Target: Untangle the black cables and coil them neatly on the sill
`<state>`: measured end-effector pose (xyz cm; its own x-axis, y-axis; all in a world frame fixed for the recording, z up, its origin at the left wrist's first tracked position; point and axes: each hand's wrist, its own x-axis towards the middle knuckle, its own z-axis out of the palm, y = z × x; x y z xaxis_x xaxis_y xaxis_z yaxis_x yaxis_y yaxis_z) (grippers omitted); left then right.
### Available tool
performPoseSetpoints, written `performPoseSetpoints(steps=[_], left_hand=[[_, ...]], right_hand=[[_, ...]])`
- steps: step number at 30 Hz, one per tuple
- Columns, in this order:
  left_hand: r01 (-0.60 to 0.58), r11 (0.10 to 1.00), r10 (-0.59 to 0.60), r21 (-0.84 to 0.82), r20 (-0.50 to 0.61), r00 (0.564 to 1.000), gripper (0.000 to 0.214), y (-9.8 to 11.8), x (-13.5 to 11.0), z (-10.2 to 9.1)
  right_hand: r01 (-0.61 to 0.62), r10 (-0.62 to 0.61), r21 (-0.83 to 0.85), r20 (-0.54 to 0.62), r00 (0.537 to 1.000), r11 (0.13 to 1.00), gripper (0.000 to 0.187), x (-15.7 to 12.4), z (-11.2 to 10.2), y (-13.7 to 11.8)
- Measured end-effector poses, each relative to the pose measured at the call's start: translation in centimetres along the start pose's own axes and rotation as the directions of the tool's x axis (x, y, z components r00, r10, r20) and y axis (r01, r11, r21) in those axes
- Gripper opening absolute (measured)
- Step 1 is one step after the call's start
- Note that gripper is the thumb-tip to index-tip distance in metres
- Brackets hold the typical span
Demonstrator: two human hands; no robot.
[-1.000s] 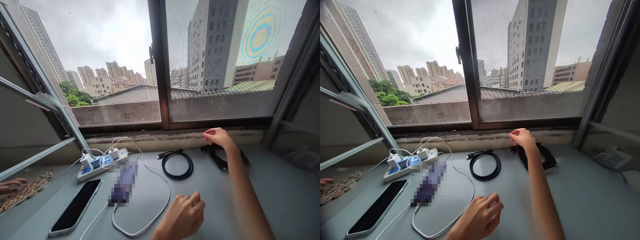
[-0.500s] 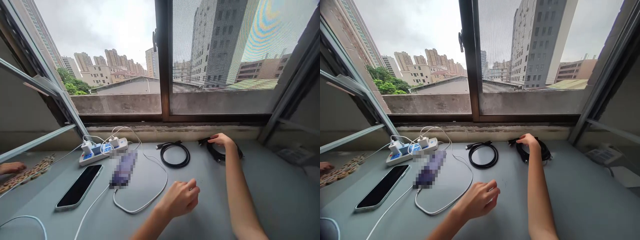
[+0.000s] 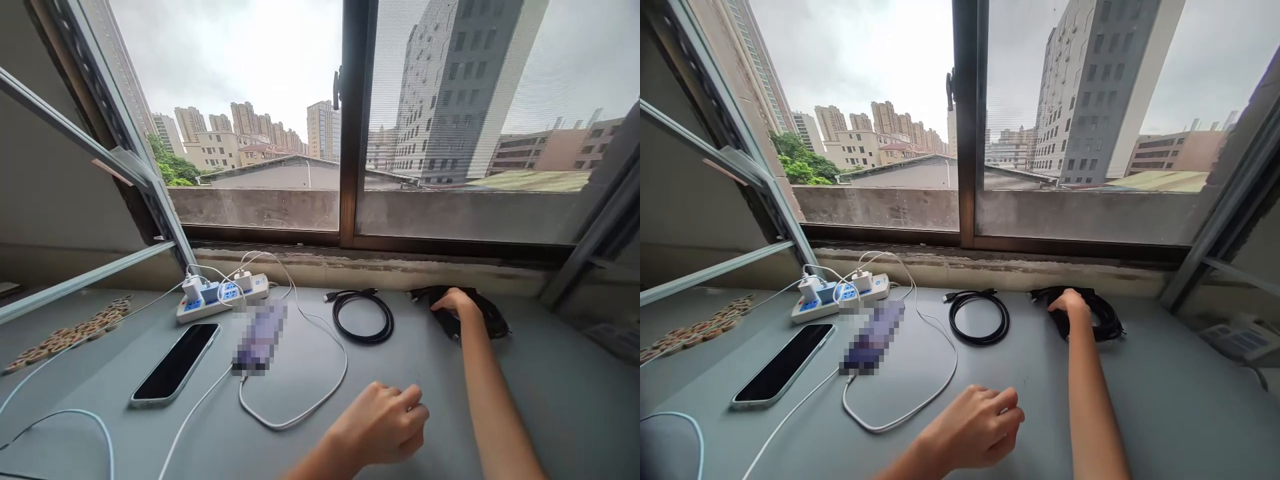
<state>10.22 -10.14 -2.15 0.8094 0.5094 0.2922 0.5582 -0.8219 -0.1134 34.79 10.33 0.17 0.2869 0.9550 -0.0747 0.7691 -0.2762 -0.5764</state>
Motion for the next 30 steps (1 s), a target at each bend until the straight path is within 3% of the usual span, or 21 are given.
performPoseSetpoints(steps=[5, 14, 24, 30], left_hand=[[0.002, 1.000, -0.002, -0.009, 0.011, 1.000, 0.011, 0.3, -0.1, 0.2], [-0.027, 0.999, 0.029, -0.029, 0.063, 0.998, 0.004, 0.0, 0.2, -0.3], [-0.028, 0.999, 0.030, -0.034, 0.067, 0.997, 0.006, -0.4, 0.3, -0.6], [-0.022, 0.999, 0.024, -0.032, 0.056, 0.998, 0.006, -0.3, 0.1, -0.5]], right_hand=[[-0.099, 0.092, 0.082, 0.088, 0.992, 0.992, 0.012, 0.2, -1.0, 0.5], [-0.162, 0.099, 0.311, 0.209, 0.973, 0.936, 0.006, -0.1, -2.3, 1.2], [-0.233, 0.148, 0.286, 0.289, 0.946, 0.929, 0.019, -0.2, -1.2, 1.1], [-0.223, 0.172, 0.219, 0.230, 0.958, 0.950, 0.024, -0.2, 0.0, 0.8]])
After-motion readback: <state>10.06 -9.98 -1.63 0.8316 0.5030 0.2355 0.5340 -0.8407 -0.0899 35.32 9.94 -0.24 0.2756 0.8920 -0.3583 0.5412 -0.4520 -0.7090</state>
